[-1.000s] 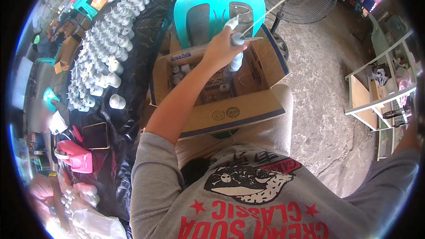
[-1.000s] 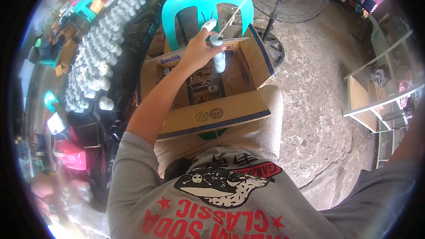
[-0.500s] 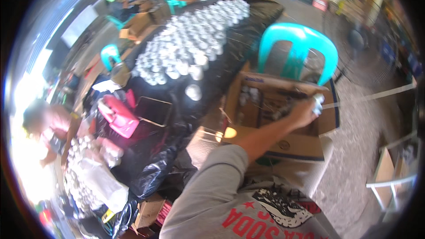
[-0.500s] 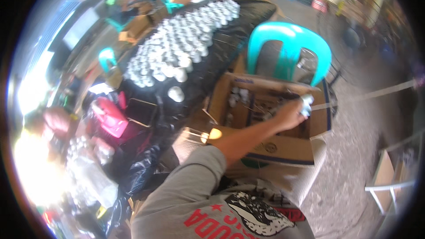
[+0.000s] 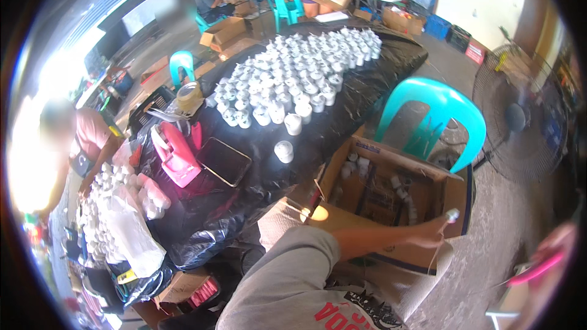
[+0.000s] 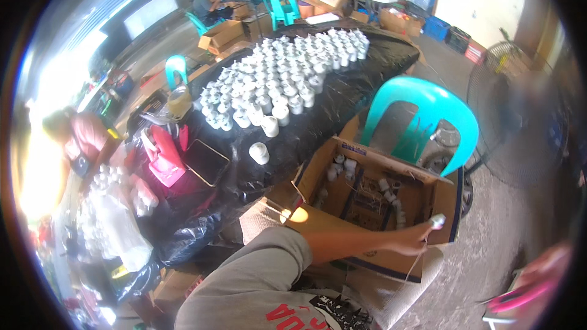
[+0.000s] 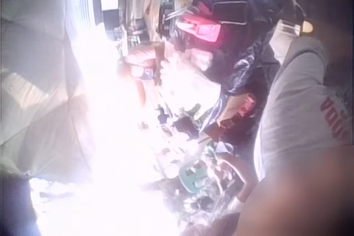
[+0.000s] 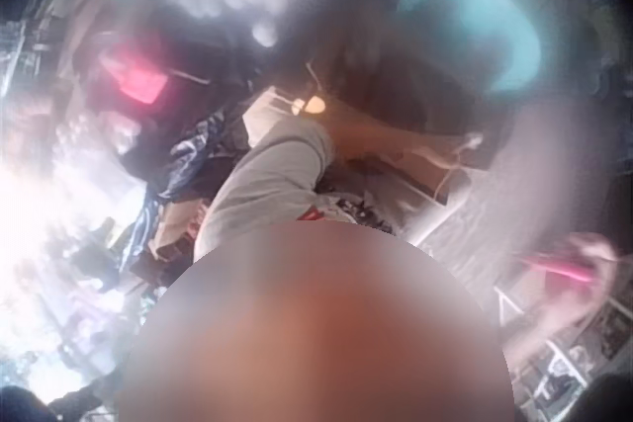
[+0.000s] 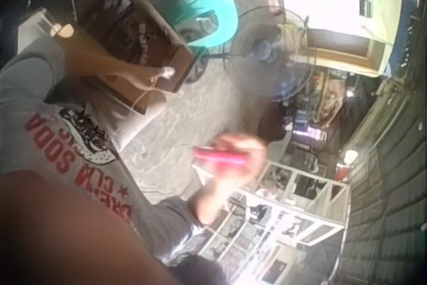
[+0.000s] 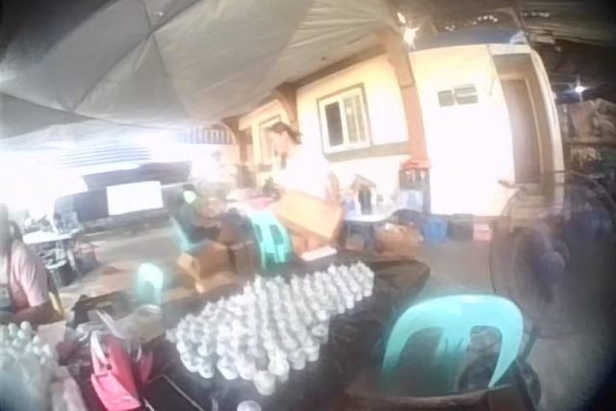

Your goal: The person repeatedly picks small white cylindrical objects from a cardboard box, threads a white string through them, and uses pink scissors to cut the string. The person handles the objects one at a time and places them back into the box after cutting.

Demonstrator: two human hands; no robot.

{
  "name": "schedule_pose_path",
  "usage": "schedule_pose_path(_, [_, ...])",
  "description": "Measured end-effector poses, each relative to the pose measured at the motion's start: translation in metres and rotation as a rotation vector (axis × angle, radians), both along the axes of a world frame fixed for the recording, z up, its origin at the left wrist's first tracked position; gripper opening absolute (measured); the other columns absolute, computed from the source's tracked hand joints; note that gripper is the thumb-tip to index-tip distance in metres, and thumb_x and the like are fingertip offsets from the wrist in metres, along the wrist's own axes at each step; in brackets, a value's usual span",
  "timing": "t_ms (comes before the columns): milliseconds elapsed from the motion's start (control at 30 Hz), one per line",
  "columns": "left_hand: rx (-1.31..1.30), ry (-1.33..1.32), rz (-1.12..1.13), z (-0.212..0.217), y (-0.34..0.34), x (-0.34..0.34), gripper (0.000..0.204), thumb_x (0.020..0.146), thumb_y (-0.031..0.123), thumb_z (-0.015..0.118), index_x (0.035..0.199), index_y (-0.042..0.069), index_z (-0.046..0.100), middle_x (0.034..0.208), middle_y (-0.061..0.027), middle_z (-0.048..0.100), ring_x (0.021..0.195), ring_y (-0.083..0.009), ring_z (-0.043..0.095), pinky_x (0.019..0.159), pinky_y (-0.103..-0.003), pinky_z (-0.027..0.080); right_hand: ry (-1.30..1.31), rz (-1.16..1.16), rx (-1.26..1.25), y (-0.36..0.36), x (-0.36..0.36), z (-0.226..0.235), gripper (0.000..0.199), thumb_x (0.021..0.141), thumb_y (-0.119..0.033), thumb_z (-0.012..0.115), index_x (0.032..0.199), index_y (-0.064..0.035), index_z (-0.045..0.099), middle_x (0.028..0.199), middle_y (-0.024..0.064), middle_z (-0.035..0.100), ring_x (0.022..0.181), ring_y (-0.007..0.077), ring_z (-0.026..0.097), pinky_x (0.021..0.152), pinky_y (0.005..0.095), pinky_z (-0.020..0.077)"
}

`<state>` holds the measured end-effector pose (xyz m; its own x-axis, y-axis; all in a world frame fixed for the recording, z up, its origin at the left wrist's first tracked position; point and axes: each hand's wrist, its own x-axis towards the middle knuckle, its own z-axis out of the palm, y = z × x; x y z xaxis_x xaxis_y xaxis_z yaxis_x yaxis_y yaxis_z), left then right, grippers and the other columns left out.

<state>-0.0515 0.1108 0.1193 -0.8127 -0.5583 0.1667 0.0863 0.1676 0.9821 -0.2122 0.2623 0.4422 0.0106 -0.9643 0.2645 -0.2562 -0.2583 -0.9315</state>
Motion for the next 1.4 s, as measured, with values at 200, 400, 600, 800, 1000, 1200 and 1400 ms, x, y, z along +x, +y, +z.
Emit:
schedule_pose_path(200, [-0.047,0.356,-0.311,0.083,0.033,0.058,0.043,0.083,-0.005,0.042,0.125,-0.001,0.048,0.124,-0.0181,0.049,0.121,-0.0278,0.046,0.100,-0.036,0.036,0.360,0.114,-0.244,-0.020,0.061,-0.158,0.015,0.088,-0.010,0.059,0.100,-0.0029,0.063,0.110,0.0146,0.059,0.104,0.0252,0.058,0.081,0.0329,0.0523])
schedule_pose_path(400, [-0.170,0.079,0.206,0.084,0.053,0.097,0.032,0.094,0.028,0.045,0.100,-0.003,0.048,0.080,-0.0183,0.060,0.075,-0.0280,0.062,0.067,-0.041,0.047,0.141,0.071,-0.181,-0.026,0.076,-0.225,0.023,0.094,-0.016,0.051,0.109,-0.0026,0.060,0.119,0.0161,0.057,0.110,0.0294,0.057,0.088,0.0417,0.0516])
schedule_pose_path(600, [-0.083,0.332,0.246,0.050,0.049,0.071,0.022,0.096,0.017,0.046,0.101,-0.004,0.043,0.081,-0.0180,0.063,0.077,-0.0289,0.064,0.067,-0.040,0.048,0.096,0.095,-0.113,-0.022,0.068,-0.236,0.026,0.095,-0.018,0.050,0.113,-0.0022,0.059,0.121,0.0169,0.056,0.111,0.0305,0.057,0.090,0.0429,0.0514])
schedule_pose_path(800, [-0.072,0.389,0.207,0.031,0.044,0.053,0.018,0.097,0.012,0.046,0.103,-0.003,0.039,0.085,-0.0157,0.065,0.079,-0.0276,0.064,0.069,-0.037,0.050,0.055,0.095,-0.085,-0.015,0.059,-0.242,0.029,0.095,-0.020,0.049,0.116,-0.0019,0.058,0.123,0.0177,0.055,0.112,0.0316,0.056,0.091,0.0441,0.0511])
schedule_pose_path(1000, [-0.146,0.199,0.243,0.038,0.050,0.054,0.018,0.097,0.015,0.047,0.103,-0.001,0.041,0.083,-0.0152,0.063,0.078,-0.0274,0.064,0.065,-0.038,0.049,0.039,0.117,-0.032,-0.006,0.045,-0.242,0.039,0.096,-0.028,0.049,0.122,0.0006,0.054,0.126,0.0195,0.054,0.115,0.0330,0.055,0.094,0.0460,0.0511])
schedule_pose_path(1200, [-0.206,0.203,0.149,0.056,0.067,0.079,0.026,0.091,0.004,0.049,0.117,0.002,0.049,0.094,-0.0107,0.057,0.087,-0.0200,0.057,0.074,-0.034,0.047,0.102,-0.179,0.035,0.000,0.051,-0.239,0.058,0.093,-0.043,0.050,0.124,0.0063,0.052,0.121,0.0188,0.057,0.114,0.0302,0.056,0.083,0.0506,0.0559])
schedule_pose_path(1400, [0.238,0.099,0.067,0.077,0.071,0.080,0.062,0.097,0.006,0.052,0.151,0.008,0.020,0.093,-0.0043,0.057,0.087,-0.0130,0.057,0.081,-0.028,0.047,0.032,-0.441,-0.042,0.013,0.070,-0.218,0.007,0.090,-0.003,0.053,0.087,0.0009,0.059,0.085,0.0059,0.058,0.079,0.0119,0.053,0.068,0.0234,0.0407])
